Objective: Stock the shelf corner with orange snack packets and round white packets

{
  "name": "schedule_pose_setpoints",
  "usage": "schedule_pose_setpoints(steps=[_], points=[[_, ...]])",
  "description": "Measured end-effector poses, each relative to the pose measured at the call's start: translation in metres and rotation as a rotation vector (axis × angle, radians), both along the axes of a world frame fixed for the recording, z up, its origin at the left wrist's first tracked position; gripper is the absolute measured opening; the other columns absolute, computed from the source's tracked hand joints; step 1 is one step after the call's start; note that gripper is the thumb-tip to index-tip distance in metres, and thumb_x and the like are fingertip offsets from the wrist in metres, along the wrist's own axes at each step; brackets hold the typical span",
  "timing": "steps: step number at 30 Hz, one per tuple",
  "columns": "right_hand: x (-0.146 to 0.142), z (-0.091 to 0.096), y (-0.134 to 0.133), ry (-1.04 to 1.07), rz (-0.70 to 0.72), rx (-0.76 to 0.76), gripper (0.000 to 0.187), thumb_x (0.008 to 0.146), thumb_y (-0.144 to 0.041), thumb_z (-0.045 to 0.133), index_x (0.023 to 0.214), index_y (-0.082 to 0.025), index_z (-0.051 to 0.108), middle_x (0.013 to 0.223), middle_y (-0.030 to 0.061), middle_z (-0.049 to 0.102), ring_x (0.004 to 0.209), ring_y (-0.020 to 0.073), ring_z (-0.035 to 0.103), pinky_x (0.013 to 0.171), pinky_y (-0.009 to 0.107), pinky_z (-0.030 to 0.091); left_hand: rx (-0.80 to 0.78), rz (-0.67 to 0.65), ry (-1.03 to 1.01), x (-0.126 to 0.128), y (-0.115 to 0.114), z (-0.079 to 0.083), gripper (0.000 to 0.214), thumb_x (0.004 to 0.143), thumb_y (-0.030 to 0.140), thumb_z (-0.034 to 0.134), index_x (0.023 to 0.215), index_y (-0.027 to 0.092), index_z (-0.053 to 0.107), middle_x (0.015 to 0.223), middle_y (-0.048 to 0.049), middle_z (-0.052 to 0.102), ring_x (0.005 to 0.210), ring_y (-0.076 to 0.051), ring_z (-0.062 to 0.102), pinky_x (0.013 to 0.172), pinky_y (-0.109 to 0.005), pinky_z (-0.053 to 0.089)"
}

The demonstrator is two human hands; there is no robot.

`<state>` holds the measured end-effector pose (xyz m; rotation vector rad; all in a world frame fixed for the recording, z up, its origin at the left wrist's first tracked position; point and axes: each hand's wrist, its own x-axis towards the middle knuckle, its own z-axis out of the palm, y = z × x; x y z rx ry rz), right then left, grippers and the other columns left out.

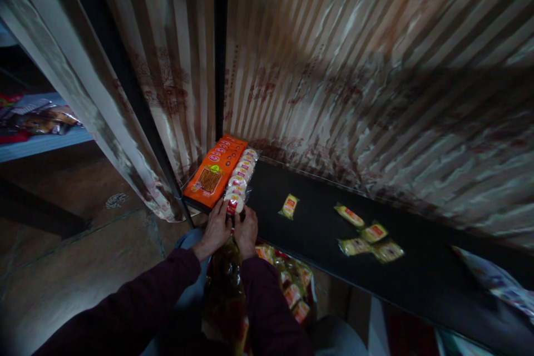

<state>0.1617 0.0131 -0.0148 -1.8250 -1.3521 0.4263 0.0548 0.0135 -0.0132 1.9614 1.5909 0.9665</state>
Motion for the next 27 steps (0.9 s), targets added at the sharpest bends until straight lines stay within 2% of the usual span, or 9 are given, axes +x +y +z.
schedule_pose_setpoints(steps=[8, 14, 17, 22, 27], points=[[0.002, 0.002, 0.008, -0.019, -0.017, -0.065, 0.046, 0.079, -0.035, 0.053, 0.118, -0.012, 0.061, 0.104, 0.013, 0.068, 0.089, 0.0234, 0.062, 0.082, 0.035, 0.047, 0.03, -0.043, 0.172, -0.002, -0.001, -0.003, 0.063, 0.078, 0.004, 0.041, 0.141, 0.008, 0.033, 0.147, -0.0206, 0.036, 0.139, -0.03, 0.03, 0.108, -0.051, 0.035], [0.004, 0.002, 0.016, 0.002, -0.013, -0.106, 0.05, 0.079, -0.039, 0.052, 0.124, -0.018, 0.057, 0.098, 0.0079, 0.071, 0.087, 0.0219, 0.064, 0.077, 0.032, 0.048, 0.072, -0.1, 0.145, -0.003, 0.003, -0.01, 0.064, 0.077, 0.001, 0.038, 0.141, 0.001, 0.031, 0.149, -0.0243, 0.029, 0.142, -0.03, 0.024, 0.113, -0.049, 0.03], [0.005, 0.003, 0.021, -0.024, -0.009, -0.116, 0.049, 0.08, -0.038, 0.052, 0.125, -0.019, 0.058, 0.097, 0.0069, 0.071, 0.087, 0.0216, 0.063, 0.078, 0.032, 0.047, 0.078, -0.116, 0.112, -0.003, 0.005, -0.012, 0.066, 0.075, 0.0, 0.038, 0.141, 0.001, 0.03, 0.15, -0.0244, 0.026, 0.143, -0.03, 0.019, 0.114, -0.05, 0.028], [0.004, 0.006, 0.025, -0.102, -0.033, -0.146, 0.05, 0.08, -0.037, 0.051, 0.125, -0.016, 0.058, 0.102, 0.0111, 0.07, 0.095, 0.0248, 0.06, 0.083, 0.035, 0.045, 0.076, -0.122, 0.077, -0.001, 0.007, -0.012, 0.065, 0.075, 0.0, 0.037, 0.14, 0.002, 0.032, 0.153, -0.022, 0.022, 0.144, -0.03, 0.013, 0.115, -0.052, 0.026], [-0.003, 0.005, 0.021, -0.119, -0.022, -0.043, 0.053, 0.081, -0.038, 0.046, 0.124, -0.008, 0.056, 0.118, 0.0169, 0.063, 0.11, 0.0277, 0.054, 0.098, 0.041, 0.037, 0.071, -0.144, 0.062, -0.003, 0.009, -0.011, 0.069, 0.073, 0.0, 0.041, 0.141, 0.002, 0.031, 0.155, -0.0217, 0.018, 0.145, -0.031, 0.01, 0.116, -0.052, 0.024]])
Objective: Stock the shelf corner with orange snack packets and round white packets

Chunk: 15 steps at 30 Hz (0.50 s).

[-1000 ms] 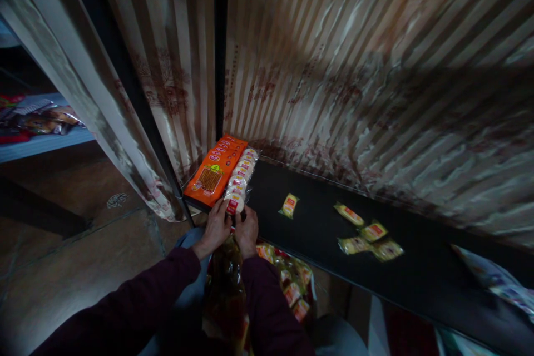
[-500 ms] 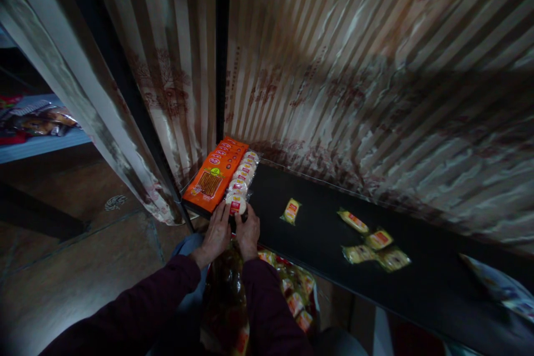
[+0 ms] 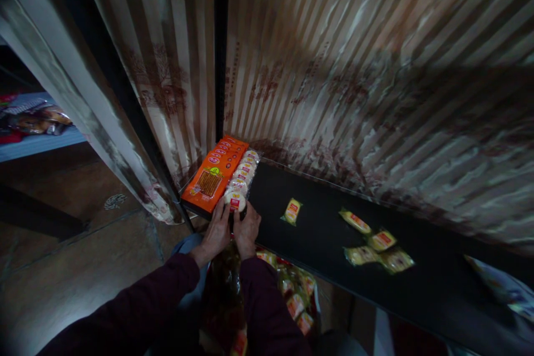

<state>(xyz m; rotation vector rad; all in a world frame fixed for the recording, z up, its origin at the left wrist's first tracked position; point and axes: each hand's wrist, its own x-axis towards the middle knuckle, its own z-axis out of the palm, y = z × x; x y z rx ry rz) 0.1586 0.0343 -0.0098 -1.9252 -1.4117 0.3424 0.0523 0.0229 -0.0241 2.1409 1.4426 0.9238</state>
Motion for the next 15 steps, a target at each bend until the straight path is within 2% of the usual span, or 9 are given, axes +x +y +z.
schedule_pose_setpoints(steps=[3, 6, 10, 15], points=[[-0.007, -0.002, -0.006, 0.02, -0.045, 0.006, 0.06, 0.081, -0.038, 0.044, 0.131, -0.005, 0.048, 0.126, 0.0187, 0.059, 0.112, 0.0288, 0.052, 0.098, 0.041, 0.037, 0.003, -0.015, -0.002, -0.003, 0.001, -0.001, 0.071, 0.073, 0.0, 0.043, 0.143, 0.004, 0.028, 0.156, -0.0199, 0.015, 0.145, -0.031, 0.009, 0.116, -0.052, 0.024], [-0.012, -0.002, -0.011, 0.031, -0.048, -0.029, 0.064, 0.081, -0.036, 0.044, 0.137, -0.005, 0.042, 0.128, 0.0186, 0.057, 0.111, 0.0292, 0.052, 0.096, 0.041, 0.039, 0.006, -0.017, -0.002, -0.005, 0.001, -0.004, 0.063, 0.081, 0.004, 0.039, 0.143, 0.005, 0.028, 0.155, -0.0198, 0.017, 0.145, -0.029, 0.01, 0.116, -0.051, 0.025], [-0.014, 0.002, -0.013, 0.032, -0.033, -0.067, 0.061, 0.083, -0.034, 0.042, 0.136, -0.005, 0.043, 0.123, 0.0184, 0.06, 0.112, 0.0287, 0.051, 0.095, 0.04, 0.04, 0.029, -0.036, 0.019, -0.005, 0.0, -0.006, 0.06, 0.085, 0.006, 0.037, 0.144, 0.005, 0.026, 0.155, -0.0211, 0.017, 0.145, -0.027, 0.008, 0.116, -0.051, 0.025], [-0.014, 0.002, -0.009, 0.001, 0.012, -0.041, 0.058, 0.085, -0.032, 0.039, 0.137, -0.007, 0.043, 0.124, 0.0166, 0.06, 0.108, 0.0262, 0.054, 0.097, 0.039, 0.039, 0.078, -0.061, 0.044, -0.004, 0.0, -0.005, 0.059, 0.087, 0.008, 0.036, 0.145, 0.007, 0.025, 0.156, -0.0189, 0.015, 0.145, -0.027, 0.0, 0.115, -0.053, 0.026]])
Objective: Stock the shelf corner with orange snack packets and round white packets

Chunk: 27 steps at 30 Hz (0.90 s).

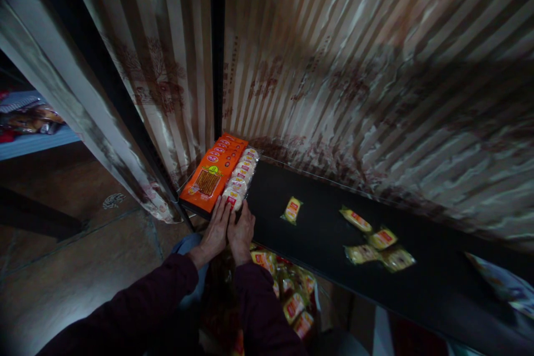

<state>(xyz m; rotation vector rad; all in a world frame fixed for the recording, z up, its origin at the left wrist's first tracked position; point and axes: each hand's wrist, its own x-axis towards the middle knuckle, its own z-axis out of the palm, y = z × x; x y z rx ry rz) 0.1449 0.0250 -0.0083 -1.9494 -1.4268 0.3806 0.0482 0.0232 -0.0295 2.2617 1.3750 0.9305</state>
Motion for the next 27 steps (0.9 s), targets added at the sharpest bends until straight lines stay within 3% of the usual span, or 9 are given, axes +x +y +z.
schedule_pose_setpoints(steps=[17, 27], points=[[0.004, 0.002, 0.009, -0.023, -0.026, -0.078, 0.054, 0.086, -0.032, 0.039, 0.135, -0.009, 0.047, 0.123, 0.0155, 0.061, 0.107, 0.028, 0.056, 0.093, 0.039, 0.042, 0.066, -0.001, 0.044, -0.001, 0.008, -0.005, 0.057, 0.083, 0.005, 0.04, 0.139, 0.004, 0.034, 0.152, -0.0216, 0.026, 0.145, -0.029, 0.011, 0.114, -0.053, 0.028], [0.012, -0.006, 0.015, 0.028, 0.002, 0.087, 0.058, 0.086, -0.042, 0.039, 0.131, -0.007, 0.048, 0.129, 0.0185, 0.057, 0.119, 0.027, 0.05, 0.102, 0.043, 0.036, 0.085, 0.007, -0.001, 0.0, 0.005, -0.01, 0.066, 0.076, 0.0, 0.04, 0.141, 0.007, 0.032, 0.153, -0.0192, 0.024, 0.145, -0.028, 0.011, 0.114, -0.054, 0.029]])
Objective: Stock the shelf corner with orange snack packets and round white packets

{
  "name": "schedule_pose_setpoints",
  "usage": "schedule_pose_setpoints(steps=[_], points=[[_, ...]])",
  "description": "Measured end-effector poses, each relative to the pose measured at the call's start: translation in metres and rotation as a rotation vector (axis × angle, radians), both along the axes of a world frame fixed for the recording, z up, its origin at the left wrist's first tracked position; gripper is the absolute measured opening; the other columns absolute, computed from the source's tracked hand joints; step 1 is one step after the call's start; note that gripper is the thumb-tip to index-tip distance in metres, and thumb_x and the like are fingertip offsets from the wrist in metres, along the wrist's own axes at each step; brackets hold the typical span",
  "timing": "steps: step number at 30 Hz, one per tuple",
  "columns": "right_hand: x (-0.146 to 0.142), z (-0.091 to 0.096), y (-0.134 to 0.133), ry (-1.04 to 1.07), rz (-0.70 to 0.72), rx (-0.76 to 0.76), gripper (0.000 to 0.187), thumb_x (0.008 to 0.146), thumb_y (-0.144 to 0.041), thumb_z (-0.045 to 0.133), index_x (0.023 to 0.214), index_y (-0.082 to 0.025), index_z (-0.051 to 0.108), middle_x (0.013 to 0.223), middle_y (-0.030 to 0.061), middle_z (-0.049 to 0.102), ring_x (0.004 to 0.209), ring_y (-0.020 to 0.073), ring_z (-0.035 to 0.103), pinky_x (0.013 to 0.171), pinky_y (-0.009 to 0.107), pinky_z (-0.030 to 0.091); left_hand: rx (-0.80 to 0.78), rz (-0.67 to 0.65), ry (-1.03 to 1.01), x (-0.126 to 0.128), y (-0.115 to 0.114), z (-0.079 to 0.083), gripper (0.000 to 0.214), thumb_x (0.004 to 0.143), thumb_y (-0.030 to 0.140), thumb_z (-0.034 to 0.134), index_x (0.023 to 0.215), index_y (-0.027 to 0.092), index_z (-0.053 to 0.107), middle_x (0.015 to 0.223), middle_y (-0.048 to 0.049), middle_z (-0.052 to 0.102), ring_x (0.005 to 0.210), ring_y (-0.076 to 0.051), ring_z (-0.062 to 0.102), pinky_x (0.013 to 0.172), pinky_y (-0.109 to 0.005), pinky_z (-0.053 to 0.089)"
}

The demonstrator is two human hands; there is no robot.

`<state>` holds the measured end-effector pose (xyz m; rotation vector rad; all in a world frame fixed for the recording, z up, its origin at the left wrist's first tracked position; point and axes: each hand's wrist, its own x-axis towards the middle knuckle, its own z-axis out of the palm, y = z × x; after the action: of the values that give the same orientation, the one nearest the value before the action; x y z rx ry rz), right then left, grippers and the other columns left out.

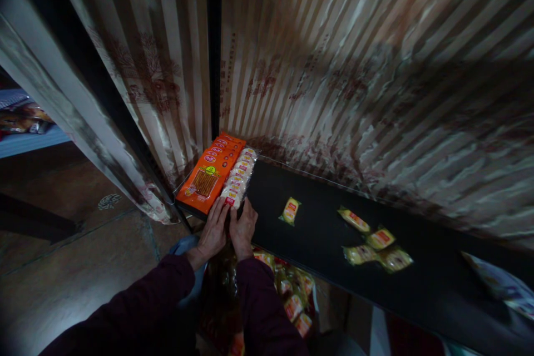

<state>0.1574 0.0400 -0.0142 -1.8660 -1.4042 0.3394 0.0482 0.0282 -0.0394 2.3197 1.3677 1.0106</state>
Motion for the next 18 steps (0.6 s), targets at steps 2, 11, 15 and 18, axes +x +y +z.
schedule_pose_setpoints(steps=[2, 11, 15, 18], points=[[0.002, -0.003, 0.004, 0.03, -0.005, -0.001, 0.06, 0.086, -0.043, 0.038, 0.133, -0.007, 0.046, 0.132, 0.0191, 0.054, 0.123, 0.027, 0.047, 0.104, 0.044, 0.034, 0.013, 0.001, 0.002, 0.0, 0.0, -0.003, 0.069, 0.075, 0.0, 0.04, 0.142, 0.008, 0.031, 0.153, -0.019, 0.025, 0.145, -0.028, 0.012, 0.113, -0.055, 0.029], [0.0, -0.005, 0.017, 0.094, 0.006, -0.065, 0.064, 0.089, -0.043, 0.032, 0.14, -0.005, 0.038, 0.138, 0.0201, 0.049, 0.127, 0.0259, 0.045, 0.106, 0.041, 0.034, 0.068, 0.024, 0.025, 0.003, 0.002, -0.012, 0.065, 0.079, 0.002, 0.037, 0.143, 0.009, 0.029, 0.152, -0.0191, 0.029, 0.144, -0.027, 0.015, 0.111, -0.054, 0.031], [-0.001, -0.004, 0.016, 0.088, 0.017, -0.061, 0.062, 0.089, -0.042, 0.035, 0.139, -0.006, 0.038, 0.138, 0.0193, 0.05, 0.127, 0.0257, 0.046, 0.106, 0.042, 0.034, 0.08, 0.026, -0.002, 0.002, 0.003, -0.012, 0.067, 0.078, 0.002, 0.038, 0.144, 0.008, 0.028, 0.152, -0.0188, 0.027, 0.145, -0.027, 0.014, 0.112, -0.053, 0.03], [-0.001, -0.003, 0.011, 0.095, -0.002, -0.05, 0.062, 0.089, -0.043, 0.036, 0.14, -0.007, 0.038, 0.139, 0.0193, 0.048, 0.128, 0.0259, 0.045, 0.106, 0.042, 0.034, 0.06, 0.021, -0.008, 0.002, 0.002, -0.009, 0.07, 0.077, 0.002, 0.039, 0.145, 0.011, 0.026, 0.153, -0.0167, 0.025, 0.145, -0.027, 0.015, 0.112, -0.055, 0.031]])
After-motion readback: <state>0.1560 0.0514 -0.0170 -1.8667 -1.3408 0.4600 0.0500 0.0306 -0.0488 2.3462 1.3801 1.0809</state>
